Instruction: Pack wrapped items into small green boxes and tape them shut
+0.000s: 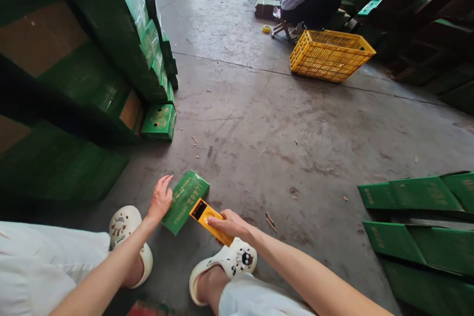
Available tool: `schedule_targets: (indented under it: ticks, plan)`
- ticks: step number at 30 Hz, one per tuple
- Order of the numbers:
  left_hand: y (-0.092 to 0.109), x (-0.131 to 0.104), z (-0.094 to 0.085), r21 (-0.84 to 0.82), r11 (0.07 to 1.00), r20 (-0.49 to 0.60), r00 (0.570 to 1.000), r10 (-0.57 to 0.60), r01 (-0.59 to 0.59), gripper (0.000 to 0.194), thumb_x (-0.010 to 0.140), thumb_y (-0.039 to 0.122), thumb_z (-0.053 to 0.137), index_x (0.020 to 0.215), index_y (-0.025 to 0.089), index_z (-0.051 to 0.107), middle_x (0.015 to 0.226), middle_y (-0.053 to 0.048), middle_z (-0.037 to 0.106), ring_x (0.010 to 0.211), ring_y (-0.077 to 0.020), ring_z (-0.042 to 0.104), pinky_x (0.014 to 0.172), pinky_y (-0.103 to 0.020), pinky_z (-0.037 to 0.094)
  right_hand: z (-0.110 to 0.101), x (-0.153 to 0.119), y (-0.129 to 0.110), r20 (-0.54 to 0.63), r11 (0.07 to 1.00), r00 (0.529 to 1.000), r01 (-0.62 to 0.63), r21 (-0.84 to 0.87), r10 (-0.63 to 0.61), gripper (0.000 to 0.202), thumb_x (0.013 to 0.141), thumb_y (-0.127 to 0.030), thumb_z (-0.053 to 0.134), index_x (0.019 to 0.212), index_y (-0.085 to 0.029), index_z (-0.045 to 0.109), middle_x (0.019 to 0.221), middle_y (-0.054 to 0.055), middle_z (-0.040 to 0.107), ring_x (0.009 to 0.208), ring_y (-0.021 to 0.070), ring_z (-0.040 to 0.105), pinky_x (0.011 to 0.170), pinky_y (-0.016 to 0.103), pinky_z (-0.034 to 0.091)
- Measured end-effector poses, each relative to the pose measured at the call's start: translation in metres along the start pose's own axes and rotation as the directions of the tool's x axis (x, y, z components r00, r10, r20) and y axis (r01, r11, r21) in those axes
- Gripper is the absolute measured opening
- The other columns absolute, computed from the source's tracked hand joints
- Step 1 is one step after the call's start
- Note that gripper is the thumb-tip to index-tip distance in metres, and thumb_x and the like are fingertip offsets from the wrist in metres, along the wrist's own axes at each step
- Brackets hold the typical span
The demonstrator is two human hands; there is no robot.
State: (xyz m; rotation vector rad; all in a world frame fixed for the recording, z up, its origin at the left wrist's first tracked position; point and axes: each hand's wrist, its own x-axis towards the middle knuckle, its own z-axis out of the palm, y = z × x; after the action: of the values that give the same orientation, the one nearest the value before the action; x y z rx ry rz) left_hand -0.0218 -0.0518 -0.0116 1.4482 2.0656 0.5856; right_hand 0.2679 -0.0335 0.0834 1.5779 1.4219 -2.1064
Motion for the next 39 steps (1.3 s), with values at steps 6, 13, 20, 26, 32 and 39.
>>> schedule_targets:
  ticks: [6, 13, 20, 26, 32, 39]
  plan:
    - [0.029, -0.059, 0.017, 0.369, 0.927, 0.211, 0.977, -0.017, -0.063, 0.125, 0.062, 0.035, 0.083, 0.167, 0.031, 0.016, 0.175, -0.016, 0.007, 0.156, -0.0463, 0.014, 0.119, -0.066, 0.02, 0.0, 0.001, -0.005, 0.068, 0.997, 0.998, -0.015, 0.075, 0.01, 0.065, 0.075, -0.081, 0.069, 0.081, -0.017, 0.065, 0.064, 0.003, 0.069, 0.05, 0.0144, 0.061, 0.047, 0.022, 0.045]
    - [0.026, -0.042, 0.002, 0.407, 0.913, 0.154, 0.987, -0.047, -0.02, 0.113, 0.072, 0.04, 0.075, 0.167, 0.036, 0.014, 0.169, -0.019, 0.022, 0.145, -0.0439, 0.033, 0.109, -0.064, 0.032, 0.0, 0.004, -0.027, 0.092, 0.999, 0.996, 0.007, 0.038, -0.011, 0.063, 0.075, -0.08, 0.071, 0.078, -0.017, 0.064, 0.062, 0.003, 0.069, 0.051, 0.0154, 0.063, 0.05, 0.023, 0.048]
    - [-0.001, -0.002, -0.03, 0.266, 0.962, 0.289, 0.946, -0.146, 0.068, 0.122, 0.065, 0.046, 0.08, 0.166, 0.044, 0.012, 0.169, -0.014, 0.023, 0.145, -0.0457, 0.036, 0.106, -0.061, 0.04, -0.01, -0.009, -0.043, 0.148, 0.996, 0.985, 0.094, 0.007, -0.094, 0.064, 0.077, -0.081, 0.07, 0.086, -0.018, 0.066, 0.071, 0.004, 0.071, 0.056, 0.015, 0.062, 0.052, 0.023, 0.047]
    - [-0.018, 0.02, -0.043, 0.17, 0.973, 0.345, 0.915, -0.21, 0.159, 0.121, 0.064, 0.046, 0.08, 0.165, 0.044, 0.013, 0.168, -0.011, 0.026, 0.145, -0.0455, 0.038, 0.109, -0.061, 0.039, -0.039, -0.039, 0.014, 0.098, 0.993, 0.992, 0.091, -0.072, -0.084, 0.066, 0.081, -0.081, 0.065, 0.088, -0.015, 0.065, 0.075, 0.003, 0.068, 0.063, 0.0147, 0.064, 0.054, 0.02, 0.044]
    - [-0.025, 0.023, -0.045, 0.122, 0.976, 0.352, 0.912, -0.211, 0.179, 0.121, 0.062, 0.046, 0.082, 0.165, 0.043, 0.018, 0.167, -0.008, 0.029, 0.145, -0.0452, 0.039, 0.113, -0.059, 0.037, -0.036, -0.025, 0.017, 0.141, 0.999, 0.99, 0.034, -0.035, -0.029, 0.067, 0.08, -0.083, 0.064, 0.092, -0.017, 0.061, 0.073, 0.003, 0.071, 0.059, 0.0151, 0.066, 0.055, 0.022, 0.048]
    - [-0.053, 0.037, -0.046, -0.081, 0.987, 0.348, 0.932, -0.101, 0.137, 0.116, 0.061, 0.043, 0.085, 0.163, 0.034, 0.031, 0.16, -0.01, 0.039, 0.147, -0.0401, 0.039, 0.123, -0.054, 0.027, -0.029, 0.003, 0.005, 0.2, 0.999, 0.979, 0.046, -0.015, -0.042, 0.071, 0.078, -0.085, 0.064, 0.093, -0.016, 0.065, 0.073, 0.003, 0.072, 0.055, 0.014, 0.065, 0.052, 0.021, 0.048]
